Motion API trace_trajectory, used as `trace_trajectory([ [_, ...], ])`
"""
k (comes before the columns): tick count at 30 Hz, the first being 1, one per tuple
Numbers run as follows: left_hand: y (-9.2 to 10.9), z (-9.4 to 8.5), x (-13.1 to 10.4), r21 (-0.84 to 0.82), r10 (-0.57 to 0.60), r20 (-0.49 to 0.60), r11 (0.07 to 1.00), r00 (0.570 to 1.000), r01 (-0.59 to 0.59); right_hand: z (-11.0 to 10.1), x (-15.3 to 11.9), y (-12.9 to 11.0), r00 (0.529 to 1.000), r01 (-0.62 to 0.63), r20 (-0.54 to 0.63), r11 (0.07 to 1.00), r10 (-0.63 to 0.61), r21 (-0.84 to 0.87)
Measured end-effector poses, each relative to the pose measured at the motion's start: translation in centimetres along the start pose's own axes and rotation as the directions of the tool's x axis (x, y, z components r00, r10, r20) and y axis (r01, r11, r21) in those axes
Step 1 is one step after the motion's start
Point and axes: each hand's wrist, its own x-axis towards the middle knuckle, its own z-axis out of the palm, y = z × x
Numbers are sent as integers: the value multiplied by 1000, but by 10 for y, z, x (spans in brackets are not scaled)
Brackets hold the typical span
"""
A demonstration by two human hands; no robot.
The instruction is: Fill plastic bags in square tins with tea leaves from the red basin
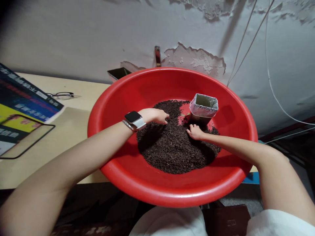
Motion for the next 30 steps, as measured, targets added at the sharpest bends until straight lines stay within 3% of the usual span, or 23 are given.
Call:
trace_trajectory([
  [4, 6, -1, -2, -25, 78, -43, 997, 996, -79, 6, 10, 5, 998, -53, -38, 994, 57, 93],
  [12, 7, -1, -1, -13, 55, -24, 998, 998, -56, 13, 29, -19, 999, 24, 30, 959, -33, 282],
  [20, 6, 0, 0, -46, 55, -49, 997, 997, -58, -19, -14, -32, 953, -20, 284, 908, -110, 418],
  [22, 6, 1, 1, -20, 62, -36, 998, 997, -63, -19, -21, -32, 935, 35, 302, 898, -185, 439],
  [25, 7, 2, 2, 18, 69, -20, 997, 997, -68, -10, -24, -30, 935, 141, 234, 886, -266, 442],
  [30, 6, 4, 6, -14, 68, -15, 998, 998, -68, -1, -23, -29, 964, 224, 71, 924, -258, 309],
])
